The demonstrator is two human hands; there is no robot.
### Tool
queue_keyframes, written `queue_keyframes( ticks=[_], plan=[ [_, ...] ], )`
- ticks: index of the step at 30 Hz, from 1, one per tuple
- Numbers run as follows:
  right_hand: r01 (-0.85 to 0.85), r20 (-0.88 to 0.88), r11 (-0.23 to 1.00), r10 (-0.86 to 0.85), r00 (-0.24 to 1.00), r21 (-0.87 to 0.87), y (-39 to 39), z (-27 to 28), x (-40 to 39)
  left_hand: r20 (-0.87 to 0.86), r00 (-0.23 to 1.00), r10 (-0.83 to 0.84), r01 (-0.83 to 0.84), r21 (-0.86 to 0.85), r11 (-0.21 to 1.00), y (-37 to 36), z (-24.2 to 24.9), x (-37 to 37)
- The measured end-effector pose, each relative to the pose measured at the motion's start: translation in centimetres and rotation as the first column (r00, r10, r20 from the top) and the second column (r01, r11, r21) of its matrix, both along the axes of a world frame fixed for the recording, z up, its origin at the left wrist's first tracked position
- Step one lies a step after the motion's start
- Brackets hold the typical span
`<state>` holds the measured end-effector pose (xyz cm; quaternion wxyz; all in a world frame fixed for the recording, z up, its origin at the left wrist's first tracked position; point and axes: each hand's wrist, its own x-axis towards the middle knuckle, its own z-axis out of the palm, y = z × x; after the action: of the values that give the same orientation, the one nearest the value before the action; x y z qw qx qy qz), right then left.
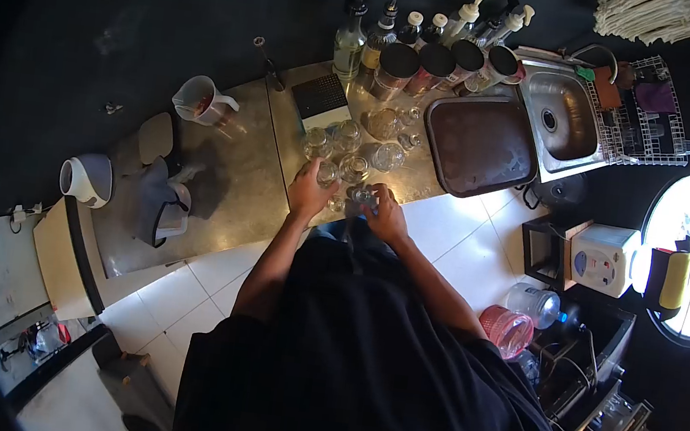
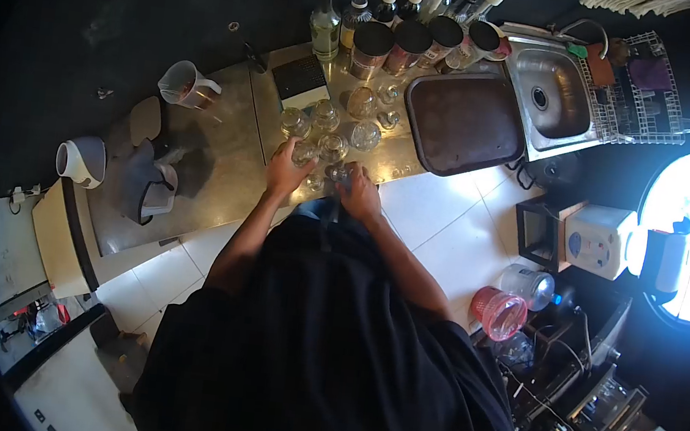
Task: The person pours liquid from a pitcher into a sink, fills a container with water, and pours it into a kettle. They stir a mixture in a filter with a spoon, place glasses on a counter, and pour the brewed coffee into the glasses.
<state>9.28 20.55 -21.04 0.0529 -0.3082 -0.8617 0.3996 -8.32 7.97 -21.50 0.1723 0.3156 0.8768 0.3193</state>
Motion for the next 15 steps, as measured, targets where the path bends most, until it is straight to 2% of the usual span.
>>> queue_keyframes(
  ticks=[3, 4, 6, 11, 13, 15],
  plan=[
    [-0.051, 0.053, 0.997, 0.047, 0.997, 0.062, -0.3, -0.4, -0.5, -0.031, 0.999, -0.006, 0.007, 0.023, 1.0, -0.4, 0.1, -0.7],
    [-0.036, 0.056, 0.998, 0.032, 0.998, 0.059, -0.6, -0.2, -0.9, -0.023, 1.0, -0.002, 0.003, 0.051, 0.999, -0.8, 0.2, -0.8],
    [-0.026, 0.17, 1.0, 0.026, 0.985, -0.005, -0.7, 0.0, -1.4, -0.016, 1.0, 0.0, 0.001, 0.07, 0.998, -1.5, 0.2, -1.0],
    [-0.011, 0.184, 1.0, 0.006, 0.983, 0.026, -0.7, -0.1, -1.4, -0.001, 1.0, 0.009, -0.009, 0.064, 0.998, -2.9, 2.1, -1.6],
    [-0.014, 0.2, 0.999, 0.007, 0.98, 0.035, -0.6, -0.1, -0.9, -0.325, 0.941, 0.098, -0.004, 0.279, 0.96, -3.4, 3.3, -1.4],
    [0.066, 0.156, 0.995, -0.077, 0.985, 0.073, -0.1, 0.0, 0.1, -0.368, 0.925, 0.099, -0.007, 0.245, 0.97, -5.2, 3.6, -0.6]
  ],
)
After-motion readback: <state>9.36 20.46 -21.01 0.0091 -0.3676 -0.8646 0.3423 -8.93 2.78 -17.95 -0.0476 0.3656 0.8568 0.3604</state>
